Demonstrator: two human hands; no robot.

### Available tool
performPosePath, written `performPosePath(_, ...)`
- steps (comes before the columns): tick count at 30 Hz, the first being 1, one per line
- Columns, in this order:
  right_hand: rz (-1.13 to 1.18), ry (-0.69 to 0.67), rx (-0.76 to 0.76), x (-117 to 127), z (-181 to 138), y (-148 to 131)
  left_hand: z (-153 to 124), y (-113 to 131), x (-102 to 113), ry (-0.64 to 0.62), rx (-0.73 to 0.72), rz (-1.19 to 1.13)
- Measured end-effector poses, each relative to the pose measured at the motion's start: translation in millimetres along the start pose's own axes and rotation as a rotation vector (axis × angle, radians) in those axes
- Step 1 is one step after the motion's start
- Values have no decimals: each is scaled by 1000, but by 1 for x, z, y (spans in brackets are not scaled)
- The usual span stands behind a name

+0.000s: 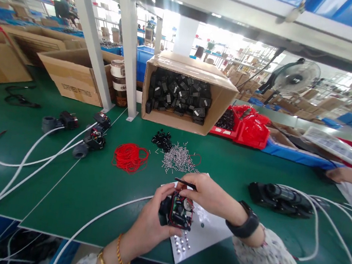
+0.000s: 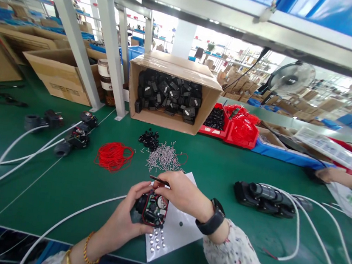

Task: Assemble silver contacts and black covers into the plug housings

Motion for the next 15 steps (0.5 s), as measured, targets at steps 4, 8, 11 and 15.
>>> performPosePath(4, -41, -2, 3, -1, 1, -2, 0, -3, 0, 10, 7, -14)
performPosePath(8, -121, -9, -26, -1, 5, -4, 0, -3, 0, 12, -2, -8)
performPosePath(11, -169, -19, -45, 1, 8, -6, 0, -3, -1, 9, -13, 23)
performPosePath(15, -188, -53, -65, 1, 8, -8, -1, -4, 1, 14, -33, 90)
Point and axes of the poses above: each hand's wrist, its own z-axis towards the middle knuckle, its own x-axis out of the back of the hand, y = z × x, the point moved 8 cm from there along z, towards the middle knuckle, and after that the axes turned 2 degrees about -y, right-handed, at the moved point
